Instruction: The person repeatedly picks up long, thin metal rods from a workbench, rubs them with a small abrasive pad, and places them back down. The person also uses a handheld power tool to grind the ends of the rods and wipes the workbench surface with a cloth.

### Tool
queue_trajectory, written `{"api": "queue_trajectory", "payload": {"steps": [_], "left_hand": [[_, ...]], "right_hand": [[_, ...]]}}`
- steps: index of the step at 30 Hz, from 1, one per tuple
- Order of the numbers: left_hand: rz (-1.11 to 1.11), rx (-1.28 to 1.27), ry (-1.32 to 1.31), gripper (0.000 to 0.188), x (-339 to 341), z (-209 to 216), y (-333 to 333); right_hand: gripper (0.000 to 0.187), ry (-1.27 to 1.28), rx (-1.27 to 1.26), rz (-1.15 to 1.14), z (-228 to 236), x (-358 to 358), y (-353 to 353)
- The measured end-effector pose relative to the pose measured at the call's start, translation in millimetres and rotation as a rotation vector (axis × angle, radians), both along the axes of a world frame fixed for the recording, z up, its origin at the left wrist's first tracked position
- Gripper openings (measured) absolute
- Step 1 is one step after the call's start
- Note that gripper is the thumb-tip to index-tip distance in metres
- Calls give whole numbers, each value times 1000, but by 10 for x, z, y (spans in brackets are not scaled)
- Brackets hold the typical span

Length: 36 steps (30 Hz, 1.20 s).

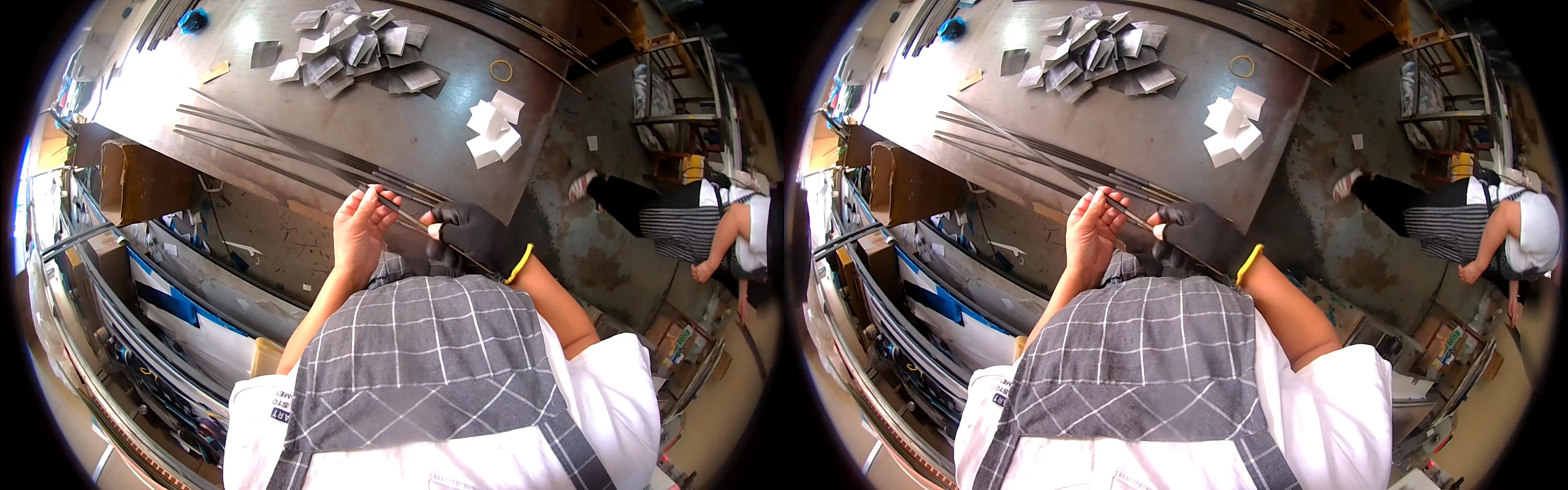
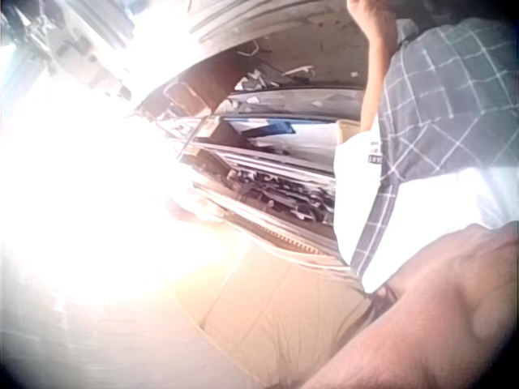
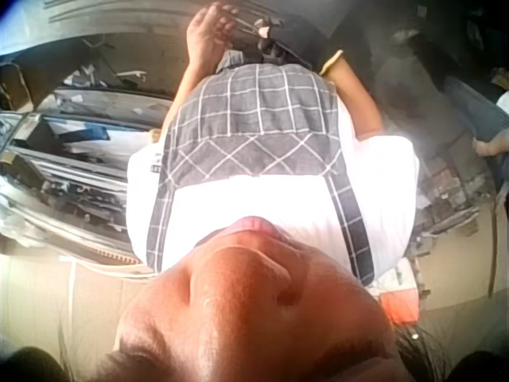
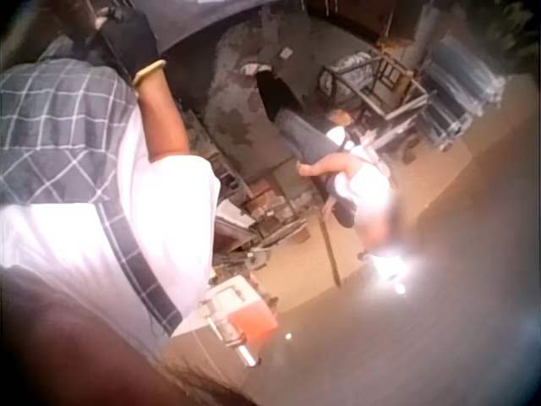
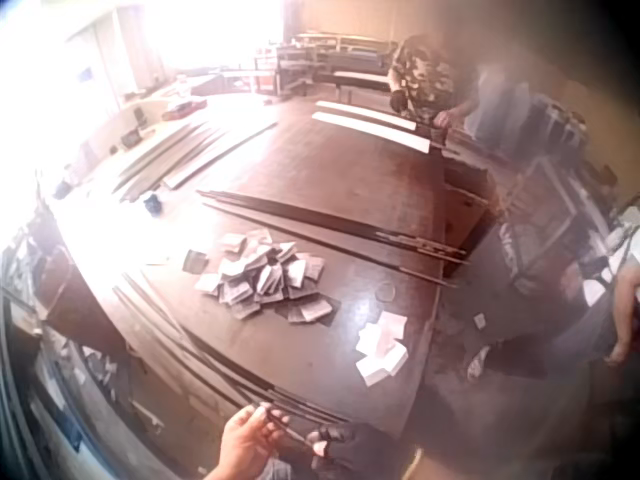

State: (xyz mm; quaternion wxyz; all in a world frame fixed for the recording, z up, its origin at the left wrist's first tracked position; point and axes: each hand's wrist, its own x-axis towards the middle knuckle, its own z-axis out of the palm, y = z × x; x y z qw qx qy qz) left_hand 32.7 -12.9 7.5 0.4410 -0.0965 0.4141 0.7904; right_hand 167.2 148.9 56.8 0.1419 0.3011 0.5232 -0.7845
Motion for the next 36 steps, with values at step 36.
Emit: {"api": "queue_trajectory", "payload": {"steps": [36], "left_hand": [[-206,-256,681,29,-479,27,537]], "right_hand": [[16,575,2023,-255,-758,-1486,1211]]}}
